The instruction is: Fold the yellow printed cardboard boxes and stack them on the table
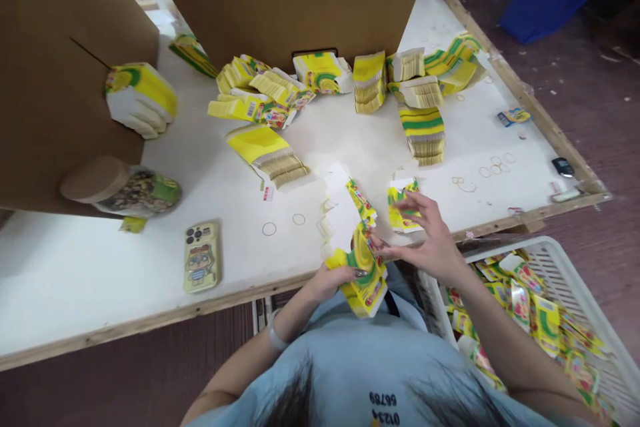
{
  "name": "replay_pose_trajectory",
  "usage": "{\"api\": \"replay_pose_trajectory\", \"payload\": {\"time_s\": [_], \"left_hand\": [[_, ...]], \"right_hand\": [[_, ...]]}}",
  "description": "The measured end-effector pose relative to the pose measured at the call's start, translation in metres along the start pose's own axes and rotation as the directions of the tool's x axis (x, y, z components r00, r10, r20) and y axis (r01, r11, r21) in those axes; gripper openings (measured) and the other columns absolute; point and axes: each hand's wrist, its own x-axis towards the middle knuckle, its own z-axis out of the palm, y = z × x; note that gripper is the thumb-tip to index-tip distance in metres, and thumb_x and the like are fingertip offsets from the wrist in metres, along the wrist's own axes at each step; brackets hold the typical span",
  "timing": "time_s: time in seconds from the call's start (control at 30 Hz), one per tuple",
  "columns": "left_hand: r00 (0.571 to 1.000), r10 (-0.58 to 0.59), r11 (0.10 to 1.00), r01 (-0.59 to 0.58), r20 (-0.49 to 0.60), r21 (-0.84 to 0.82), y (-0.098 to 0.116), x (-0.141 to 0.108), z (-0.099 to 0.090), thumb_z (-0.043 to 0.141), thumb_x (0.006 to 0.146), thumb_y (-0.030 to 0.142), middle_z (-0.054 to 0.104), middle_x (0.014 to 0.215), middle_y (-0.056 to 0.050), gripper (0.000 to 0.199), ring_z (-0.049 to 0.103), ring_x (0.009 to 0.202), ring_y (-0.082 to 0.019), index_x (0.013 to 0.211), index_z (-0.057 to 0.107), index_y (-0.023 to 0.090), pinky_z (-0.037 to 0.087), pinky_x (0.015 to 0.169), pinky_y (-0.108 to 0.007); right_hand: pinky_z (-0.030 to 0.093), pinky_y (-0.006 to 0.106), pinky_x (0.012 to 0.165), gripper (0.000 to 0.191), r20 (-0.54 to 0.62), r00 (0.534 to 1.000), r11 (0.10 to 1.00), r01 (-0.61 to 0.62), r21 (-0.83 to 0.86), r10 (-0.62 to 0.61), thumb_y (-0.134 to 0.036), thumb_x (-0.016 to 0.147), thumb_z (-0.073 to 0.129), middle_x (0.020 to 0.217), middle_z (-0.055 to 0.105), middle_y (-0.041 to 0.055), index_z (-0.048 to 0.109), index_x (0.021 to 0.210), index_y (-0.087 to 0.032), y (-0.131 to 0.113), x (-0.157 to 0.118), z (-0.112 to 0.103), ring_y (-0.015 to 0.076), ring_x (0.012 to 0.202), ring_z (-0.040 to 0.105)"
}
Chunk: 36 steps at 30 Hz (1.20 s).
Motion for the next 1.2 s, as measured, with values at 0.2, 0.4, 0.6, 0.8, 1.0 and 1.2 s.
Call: {"api": "replay_pose_trajectory", "payload": {"time_s": [0.2, 0.4, 0.6, 0.8, 1.0, 1.2], "left_hand": [[0.959, -0.089, 0.993, 0.063, 0.269, 0.102, 0.009, 0.01, 0.029, 0.092, 0.065, 0.047, 0.076, 0.092, -0.006, 0.054, 0.073, 0.089, -0.023, 0.103, 0.069, 0.017, 0.055, 0.082, -0.033], [0.942, -0.179, 0.979, 0.199, 0.282, -0.041, -0.009, 0.01, 0.031, 0.086, 0.067, 0.047, 0.075, 0.098, -0.01, 0.049, 0.072, 0.098, -0.027, 0.101, 0.07, 0.016, 0.053, 0.091, -0.037], [0.933, -0.184, 0.966, 0.23, 0.309, -0.119, -0.022, 0.015, 0.028, 0.085, 0.064, 0.039, 0.065, 0.088, -0.003, 0.049, 0.064, 0.078, -0.018, 0.102, 0.065, 0.017, 0.054, 0.083, -0.034], [0.941, -0.168, 0.959, 0.224, 0.294, -0.172, -0.03, 0.017, 0.029, 0.082, 0.064, 0.04, 0.061, 0.081, 0.0, 0.045, 0.059, 0.074, -0.016, 0.1, 0.064, 0.017, 0.054, 0.082, -0.034], [0.934, -0.218, 0.972, 0.232, 0.284, -0.018, -0.024, 0.016, 0.024, 0.075, 0.07, 0.041, 0.07, 0.081, -0.006, 0.034, 0.065, 0.079, -0.021, 0.09, 0.07, 0.014, 0.054, 0.082, -0.036], [0.936, -0.208, 0.976, 0.218, 0.285, -0.004, -0.019, 0.016, 0.029, 0.08, 0.072, 0.062, 0.077, 0.092, -0.011, 0.057, 0.07, 0.085, -0.025, 0.101, 0.074, 0.013, 0.053, 0.082, -0.035]], "right_hand": [[0.059, 0.052, 0.111, 0.086, 0.292, 0.934, 0.977, 0.212, 0.01, -0.205, -0.046, 0.098, 0.069, 0.176, 0.03, 0.0086, 0.021, 0.168, -0.039, -0.018, 0.036, -0.031, 0.0294, 0.157, 0.043], [0.055, 0.047, 0.116, 0.082, 0.487, 0.85, 0.971, 0.241, -0.015, -0.203, -0.03, 0.094, 0.074, 0.168, 0.044, 0.0078, 0.033, 0.166, -0.034, -0.012, 0.033, -0.03, 0.0266, 0.153, 0.048], [0.056, 0.051, 0.115, 0.072, 0.411, 0.897, 0.958, 0.243, -0.152, -0.162, -0.017, 0.094, 0.063, 0.16, 0.055, 0.0085, 0.042, 0.162, -0.031, -0.005, 0.02, -0.043, 0.0277, 0.147, 0.056], [0.06, 0.052, 0.113, 0.07, 0.143, 0.922, 0.846, 0.386, -0.368, -0.359, -0.016, 0.095, 0.067, 0.15, 0.065, 0.0124, 0.045, 0.161, -0.028, -0.001, -0.021, -0.022, 0.029, 0.139, 0.064], [0.068, 0.05, 0.102, 0.062, 0.061, 0.843, 0.73, 0.497, -0.469, -0.534, -0.004, 0.092, 0.064, 0.129, 0.078, 0.0146, 0.056, 0.151, -0.023, 0.025, -0.069, 0.005, 0.0308, 0.128, 0.072], [0.069, 0.041, 0.092, 0.036, -0.216, 0.914, 0.93, 0.299, -0.214, -0.343, -0.008, 0.092, 0.063, 0.115, 0.081, 0.0071, 0.069, 0.12, -0.029, 0.019, -0.06, 0.003, 0.023, 0.109, 0.079]]}}
